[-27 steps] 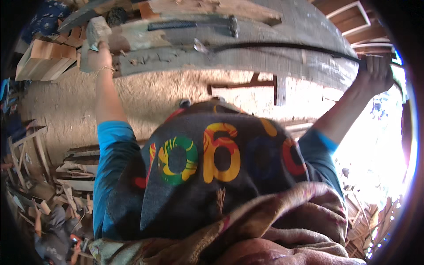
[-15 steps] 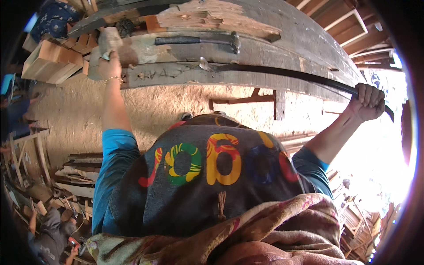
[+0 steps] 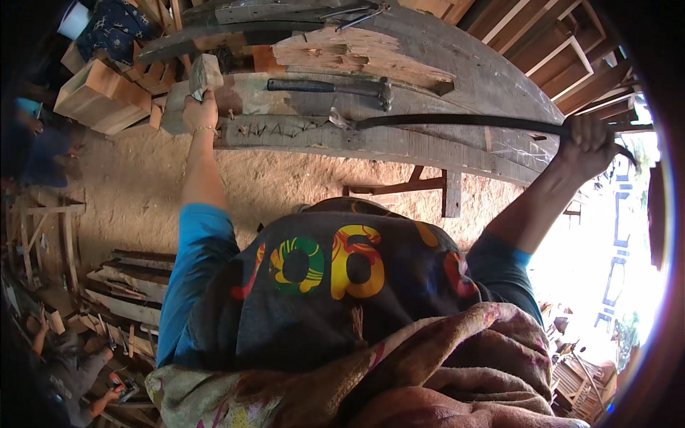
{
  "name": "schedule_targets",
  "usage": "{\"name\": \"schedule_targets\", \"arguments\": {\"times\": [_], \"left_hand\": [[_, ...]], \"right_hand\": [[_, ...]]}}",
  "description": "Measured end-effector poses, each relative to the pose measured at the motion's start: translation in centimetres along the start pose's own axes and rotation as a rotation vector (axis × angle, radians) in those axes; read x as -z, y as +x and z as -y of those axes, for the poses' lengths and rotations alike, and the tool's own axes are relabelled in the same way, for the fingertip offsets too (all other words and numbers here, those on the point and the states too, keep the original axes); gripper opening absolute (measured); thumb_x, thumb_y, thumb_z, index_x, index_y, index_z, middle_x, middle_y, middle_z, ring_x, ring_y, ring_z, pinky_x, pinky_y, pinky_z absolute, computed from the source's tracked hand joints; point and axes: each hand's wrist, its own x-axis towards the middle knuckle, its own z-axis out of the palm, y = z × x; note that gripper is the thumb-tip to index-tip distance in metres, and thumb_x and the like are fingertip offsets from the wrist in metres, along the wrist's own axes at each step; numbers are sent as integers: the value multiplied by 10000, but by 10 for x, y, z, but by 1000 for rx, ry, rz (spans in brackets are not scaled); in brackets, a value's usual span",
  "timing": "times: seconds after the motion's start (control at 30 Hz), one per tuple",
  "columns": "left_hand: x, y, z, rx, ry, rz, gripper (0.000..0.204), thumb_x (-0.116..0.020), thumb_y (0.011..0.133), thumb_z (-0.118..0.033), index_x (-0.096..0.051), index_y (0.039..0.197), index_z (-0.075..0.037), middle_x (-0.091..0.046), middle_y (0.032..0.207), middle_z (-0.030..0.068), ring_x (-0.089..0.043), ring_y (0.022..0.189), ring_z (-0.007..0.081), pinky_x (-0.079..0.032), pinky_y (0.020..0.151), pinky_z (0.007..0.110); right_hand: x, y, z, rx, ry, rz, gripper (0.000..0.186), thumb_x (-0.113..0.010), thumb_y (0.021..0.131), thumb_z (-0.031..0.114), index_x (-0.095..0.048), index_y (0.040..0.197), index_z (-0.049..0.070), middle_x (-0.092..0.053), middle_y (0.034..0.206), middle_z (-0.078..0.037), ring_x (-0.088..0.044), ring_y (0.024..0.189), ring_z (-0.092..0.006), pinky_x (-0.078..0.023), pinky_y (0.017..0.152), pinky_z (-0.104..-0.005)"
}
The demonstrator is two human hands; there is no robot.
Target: The person uses a hammer and chisel to remove nails and staples from a large wooden door panel. They then use a crowbar to pry off a metal strip and remove a small wooden block from the door.
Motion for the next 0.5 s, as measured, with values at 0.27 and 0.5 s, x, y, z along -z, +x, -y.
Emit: {"name": "schedule_targets", "arguments": {"times": [0.27,0.5], "left_hand": [[-7,15,17,16,31,-153,546,-557,851,-442,-553,1120,32,-648,936,210,-637,798,336,-510,681,443],[41,-69,12,-70,-443,-149,583,-591,838,-474,-540,1129,29,-629,928,141,-609,767,239,-476,659,390]], "right_hand": [[88,-25,-3,-4,51,115,328,-431,907,201,-377,590,137,-321,474,16,-285,393,-104,-288,424,-259],[0,74,-19,-147,116,261,308,-500,897,296,-485,661,98,-361,493,25,-334,427,-86,-313,463,-247]]}}
